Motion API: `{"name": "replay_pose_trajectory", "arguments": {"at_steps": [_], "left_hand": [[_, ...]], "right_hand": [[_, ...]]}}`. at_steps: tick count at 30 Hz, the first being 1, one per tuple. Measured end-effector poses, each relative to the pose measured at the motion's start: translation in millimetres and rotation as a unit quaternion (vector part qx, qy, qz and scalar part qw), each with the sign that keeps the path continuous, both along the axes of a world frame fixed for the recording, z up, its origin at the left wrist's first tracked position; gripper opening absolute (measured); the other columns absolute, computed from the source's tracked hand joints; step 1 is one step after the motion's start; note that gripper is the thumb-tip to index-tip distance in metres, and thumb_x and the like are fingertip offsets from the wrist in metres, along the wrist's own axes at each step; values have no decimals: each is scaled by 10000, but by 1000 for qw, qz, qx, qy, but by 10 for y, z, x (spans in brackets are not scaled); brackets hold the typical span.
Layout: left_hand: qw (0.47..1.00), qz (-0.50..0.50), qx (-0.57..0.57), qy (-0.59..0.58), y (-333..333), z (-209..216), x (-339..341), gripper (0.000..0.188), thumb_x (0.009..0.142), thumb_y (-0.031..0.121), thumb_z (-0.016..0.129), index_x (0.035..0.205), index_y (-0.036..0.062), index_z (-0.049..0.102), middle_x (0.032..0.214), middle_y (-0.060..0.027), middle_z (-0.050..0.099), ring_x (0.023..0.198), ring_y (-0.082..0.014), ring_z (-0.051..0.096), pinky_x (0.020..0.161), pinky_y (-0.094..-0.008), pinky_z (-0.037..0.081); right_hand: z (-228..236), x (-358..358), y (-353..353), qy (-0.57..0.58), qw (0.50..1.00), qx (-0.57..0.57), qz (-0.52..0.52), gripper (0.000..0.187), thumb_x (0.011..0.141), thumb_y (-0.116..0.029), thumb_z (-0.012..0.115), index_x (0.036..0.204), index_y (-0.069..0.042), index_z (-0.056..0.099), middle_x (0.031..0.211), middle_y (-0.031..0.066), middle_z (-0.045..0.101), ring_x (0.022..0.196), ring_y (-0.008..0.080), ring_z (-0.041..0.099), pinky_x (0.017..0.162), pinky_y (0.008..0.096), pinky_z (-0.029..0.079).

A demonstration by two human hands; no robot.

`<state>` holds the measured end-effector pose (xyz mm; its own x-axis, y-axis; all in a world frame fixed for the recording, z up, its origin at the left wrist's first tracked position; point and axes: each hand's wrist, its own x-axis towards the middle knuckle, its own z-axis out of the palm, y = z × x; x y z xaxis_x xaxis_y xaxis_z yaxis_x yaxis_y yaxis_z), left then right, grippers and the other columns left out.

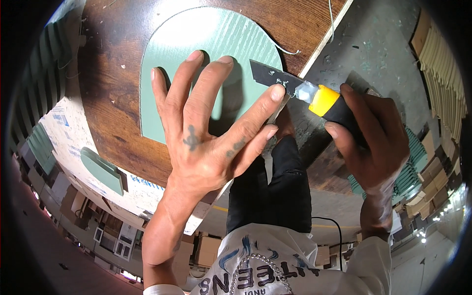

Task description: Trimming the excess edges of semicircular green foam pieces using a utility knife.

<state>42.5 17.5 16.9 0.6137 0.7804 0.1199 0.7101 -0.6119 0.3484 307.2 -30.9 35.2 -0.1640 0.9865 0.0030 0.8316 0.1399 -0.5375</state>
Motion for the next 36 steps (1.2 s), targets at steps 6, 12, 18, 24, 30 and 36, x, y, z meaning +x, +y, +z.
{"name": "replay_pose_trajectory", "arguments": {"at_steps": [6, 12, 18, 24, 30, 36], "left_hand": [[1000, 10, 4, 13, 1, 25, 47, 454, 824, 383, 784, 1272, 323, 743, 1386, -161, 518, 1336, -388, 483, 1190, -640, 269], [1000, 1, -4, -12, -10, -4, 13, 462, 809, 358, 789, 1267, 312, 748, 1352, -170, 511, 1299, -387, 503, 1191, -623, 280], [1000, -8, -5, -9, -1, 22, 12, 462, 783, 340, 798, 1242, 309, 761, 1330, -169, 534, 1293, -382, 508, 1210, -602, 255], [1000, -17, 9, -10, 10, 2, 4, 432, 796, 353, 774, 1226, 308, 769, 1337, -171, 544, 1304, -379, 498, 1220, -593, 236], [1000, -7, 5, -9, 2, -15, 15, 428, 810, 361, 759, 1235, 317, 764, 1341, -174, 544, 1309, -375, 494, 1221, -595, 227], [1000, -9, 3, 7, 14, 2, 15, 457, 816, 368, 749, 1270, 312, 746, 1349, -171, 529, 1301, -371, 493, 1216, -594, 227]], "right_hand": [[-7, 24, 61, -9, 1000, 8, 0, 503, 811, -296, 844, 1246, -74, 726, 994, 111, 662, 814, 254, 665, 683, 359, 542], [11, 50, 84, 13, 1000, -11, 9, 505, 796, -287, 855, 1237, -77, 728, 991, 109, 665, 822, 259, 675, 684, 363, 551], [28, 73, 70, 16, 999, -24, 26, 504, 788, -288, 854, 1226, -72, 727, 985, 105, 665, 810, 260, 667, 681, 366, 551], [-7, 94, 77, 26, 998, -10, 51, 509, 822, -310, 833, 1225, -21, 717, 973, 117, 665, 808, 263, 653, 670, 366, 541], [-20, 82, 108, 27, 999, -13, 38, 505, 845, -321, 821, 1222, -2, 715, 975, 120, 668, 806, 258, 650, 664, 362, 531], [-7, 83, 139, 12, 999, -5, 37, 506, 841, -326, 826, 1228, -15, 723, 970, 114, 663, 794, 236, 647, 655, 342, 526]]}}
